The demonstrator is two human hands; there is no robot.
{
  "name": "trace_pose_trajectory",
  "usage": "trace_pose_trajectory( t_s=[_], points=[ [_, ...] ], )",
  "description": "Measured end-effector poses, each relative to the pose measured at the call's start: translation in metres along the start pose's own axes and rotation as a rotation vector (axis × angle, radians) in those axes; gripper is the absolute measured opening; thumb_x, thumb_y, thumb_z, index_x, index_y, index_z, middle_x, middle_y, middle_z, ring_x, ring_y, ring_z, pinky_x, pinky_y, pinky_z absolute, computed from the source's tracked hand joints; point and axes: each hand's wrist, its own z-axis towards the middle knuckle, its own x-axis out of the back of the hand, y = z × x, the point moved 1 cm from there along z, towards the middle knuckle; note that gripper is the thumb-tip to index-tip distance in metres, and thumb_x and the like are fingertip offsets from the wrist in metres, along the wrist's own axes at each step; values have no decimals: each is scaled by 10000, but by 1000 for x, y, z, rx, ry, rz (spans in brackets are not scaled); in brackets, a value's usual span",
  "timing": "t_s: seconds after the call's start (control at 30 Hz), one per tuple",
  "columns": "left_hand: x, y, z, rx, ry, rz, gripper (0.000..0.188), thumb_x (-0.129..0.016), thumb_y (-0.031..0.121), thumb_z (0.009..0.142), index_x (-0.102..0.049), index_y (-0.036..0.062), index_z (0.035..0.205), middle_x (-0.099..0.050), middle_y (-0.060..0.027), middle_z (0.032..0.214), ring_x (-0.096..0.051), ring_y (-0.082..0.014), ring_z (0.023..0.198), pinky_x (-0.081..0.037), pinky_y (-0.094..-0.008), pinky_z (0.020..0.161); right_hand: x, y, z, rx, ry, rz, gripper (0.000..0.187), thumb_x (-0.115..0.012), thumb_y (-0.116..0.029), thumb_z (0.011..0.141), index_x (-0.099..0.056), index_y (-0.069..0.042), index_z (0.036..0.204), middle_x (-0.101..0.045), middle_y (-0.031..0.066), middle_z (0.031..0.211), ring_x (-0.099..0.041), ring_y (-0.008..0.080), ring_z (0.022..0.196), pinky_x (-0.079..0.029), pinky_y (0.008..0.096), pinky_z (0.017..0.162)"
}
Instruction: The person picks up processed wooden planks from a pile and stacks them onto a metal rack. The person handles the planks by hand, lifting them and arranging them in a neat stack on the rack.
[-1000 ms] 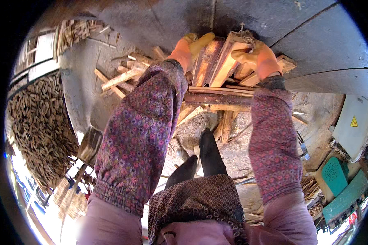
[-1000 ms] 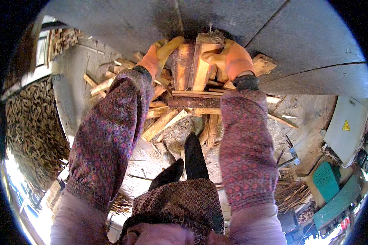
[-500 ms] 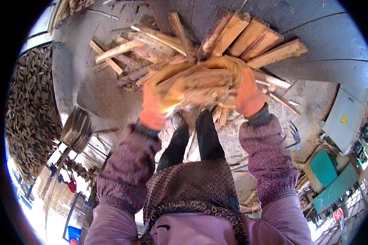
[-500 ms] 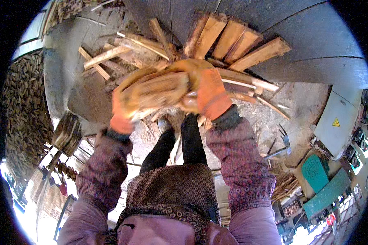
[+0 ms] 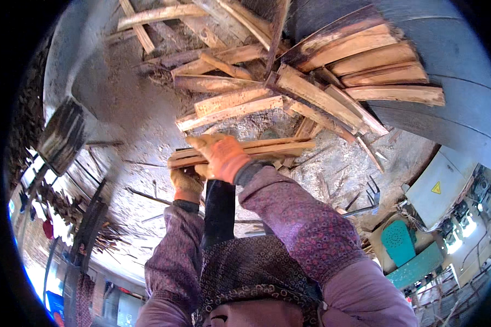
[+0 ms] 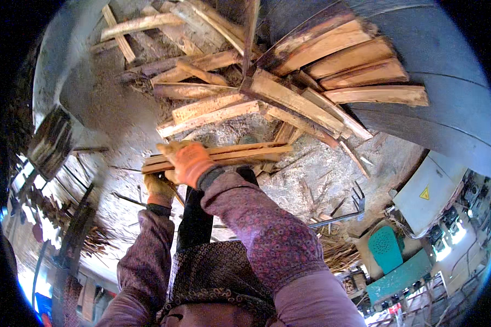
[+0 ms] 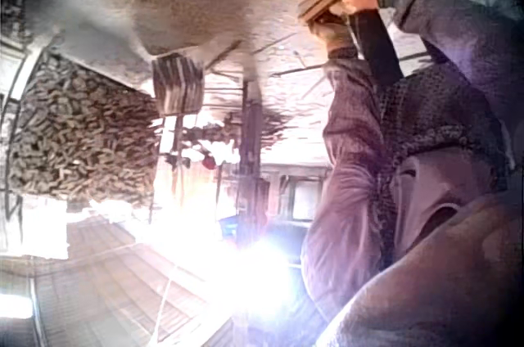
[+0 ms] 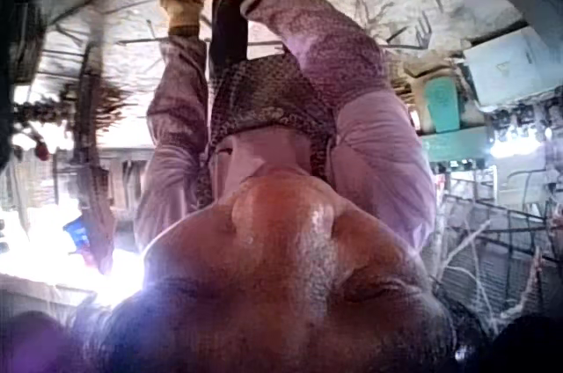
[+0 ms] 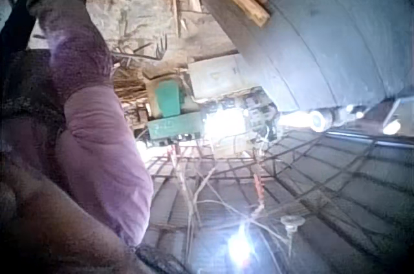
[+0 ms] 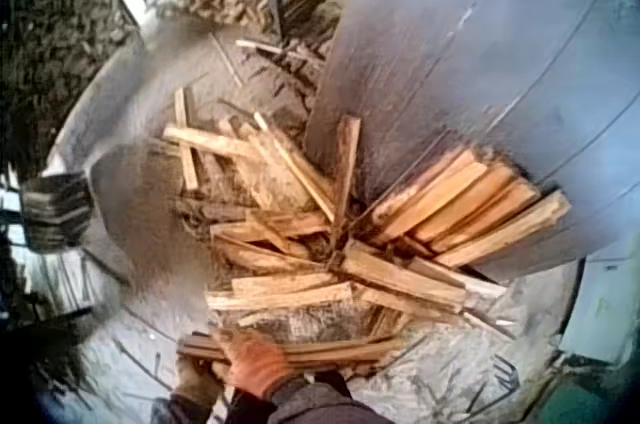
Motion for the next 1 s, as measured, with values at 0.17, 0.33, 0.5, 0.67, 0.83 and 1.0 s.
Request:
trace_pose_trajectory(
  t_s=[0.17, 0.33, 0.5, 0.67, 0.83, 1.0],
  points=[
    [28, -65, -4, 194, -67, 95, 617, -537, 583, 988, -544, 150, 1427, -608, -117, 1407, -616, -272, 1221, -553, -436, 928, 6, 149, -33, -444, 429, -60, 957, -865, -454, 734, -483, 33, 1464, -585, 278, 1399, -565, 425, 1312, -446, 475, 1135],
    [-11, -137, -13, 395, -431, 285, 613, -552, 491, 1029, -516, 94, 1495, -641, -155, 1367, -658, -267, 1133, -521, -409, 997, 53, 352, -73, -764, 416, -710, 1280, -868, -682, 632, -259, -187, 1642, -420, 160, 1605, -520, 399, 1378, -407, 483, 1166],
    [-27, -161, 3, 421, -459, 462, 553, -533, 434, 1061, -510, 103, 1503, -641, -139, 1373, -651, -236, 1156, -512, -371, 1008, 55, 394, -56, -893, 203, -473, 1136, -925, -496, 641, -363, -213, 1587, -566, 155, 1469, -562, 387, 1319, -418, 533, 1121],
    [-28, -153, 4, 441, -480, 445, 511, -512, 401, 1078, -521, 102, 1493, -646, -116, 1374, -649, -206, 1148, -510, -358, 998, 8, 371, -71, -378, 666, -733, 1078, -931, -479, 600, -449, -132, 1501, -592, 211, 1379, -581, 396, 1246, -438, 555, 1069],
    [-40, -149, 3, 443, -523, 438, 484, -510, 383, 1084, -531, 115, 1486, -661, -110, 1351, -654, -206, 1148, -512, -353, 994, 11, 387, -50, -511, 590, -702, 1177, -886, -641, 631, -354, -129, 1547, -568, 236, 1409, -569, 445, 1253, -453, 530, 1066],
    [-33, -156, 5, 474, -542, 407, 472, -526, 361, 1080, -530, 119, 1485, -659, -117, 1357, -655, -215, 1149, -517, -361, 992, 19, 337, -66, -726, 164, -358, 1079, -889, -535, 689, -376, -107, 1536, -642, 263, 1295, -625, 469, 1173, -500, 499, 1017]
  ],
)
